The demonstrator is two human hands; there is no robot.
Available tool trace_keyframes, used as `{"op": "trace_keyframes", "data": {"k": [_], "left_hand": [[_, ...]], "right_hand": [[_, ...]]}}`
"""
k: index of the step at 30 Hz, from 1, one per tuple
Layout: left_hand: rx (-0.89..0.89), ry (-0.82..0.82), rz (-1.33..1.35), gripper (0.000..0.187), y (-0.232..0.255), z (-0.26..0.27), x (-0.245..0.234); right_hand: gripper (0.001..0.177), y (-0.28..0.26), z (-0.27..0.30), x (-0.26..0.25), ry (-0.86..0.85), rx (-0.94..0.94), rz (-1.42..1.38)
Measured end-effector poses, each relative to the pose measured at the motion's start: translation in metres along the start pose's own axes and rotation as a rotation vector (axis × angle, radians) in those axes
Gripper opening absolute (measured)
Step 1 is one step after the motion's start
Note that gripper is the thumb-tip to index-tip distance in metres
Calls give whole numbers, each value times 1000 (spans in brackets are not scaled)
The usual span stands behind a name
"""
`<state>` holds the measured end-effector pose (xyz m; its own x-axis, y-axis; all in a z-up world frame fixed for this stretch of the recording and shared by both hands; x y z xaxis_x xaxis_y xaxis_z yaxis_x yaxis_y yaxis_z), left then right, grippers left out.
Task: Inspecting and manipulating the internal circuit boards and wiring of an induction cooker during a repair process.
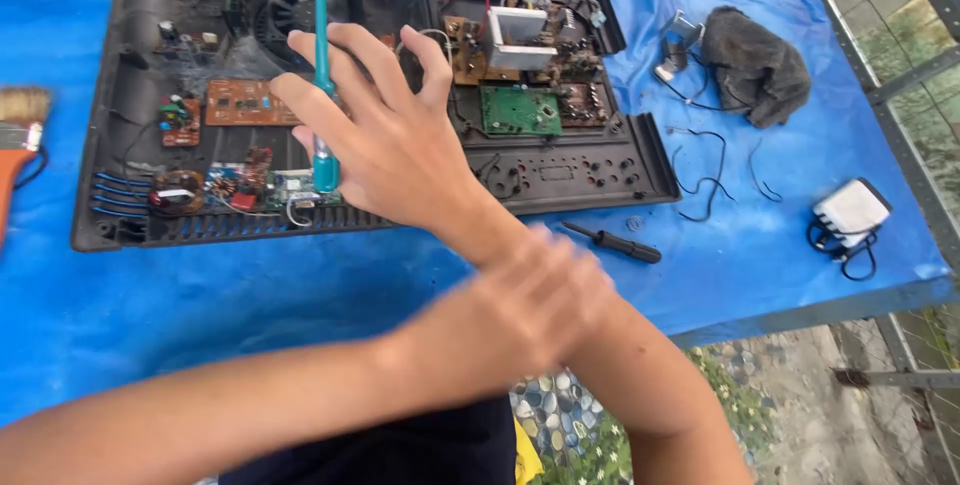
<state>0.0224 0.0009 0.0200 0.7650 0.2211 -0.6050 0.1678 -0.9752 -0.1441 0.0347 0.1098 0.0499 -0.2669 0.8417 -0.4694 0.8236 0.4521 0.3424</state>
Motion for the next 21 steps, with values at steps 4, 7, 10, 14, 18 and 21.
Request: {"op": "trace_keyframes", "data": {"k": [4, 7, 10, 14, 18, 21], "left_hand": [[-98, 140, 406, 35, 47, 2, 9], [-20, 184, 341, 31, 37, 6, -3], [58, 233, 566, 24, 6, 24, -18], [123, 230, 319, 33, -67, 51, -48], [-94, 287, -119, 32, -143, 81, -60], [-387, 143, -312, 40, -165, 111, -56]], "right_hand": [[15, -15, -11, 10, 45, 36, -94], [26, -10, -1, 9, 17, 58, -256], [16, 21, 30, 0, 96, 120, -344], [50, 79, 76, -16, 151, 339, -446], [77, 101, 103, -20, 362, 623, -412], [54, 101, 122, 0, 360, 575, -404]]}}
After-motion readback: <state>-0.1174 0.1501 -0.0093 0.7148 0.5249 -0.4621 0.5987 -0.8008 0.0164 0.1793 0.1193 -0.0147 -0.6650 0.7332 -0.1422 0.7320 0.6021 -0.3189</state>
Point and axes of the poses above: each hand's wrist, its own z-axis away from the middle knuckle, its own x-axis out of the palm, y = z × x, the point moved 3 cm from there along -z, towards the middle knuckle, and after that the axes turned 10 degrees about y, right-handed, at the moved point
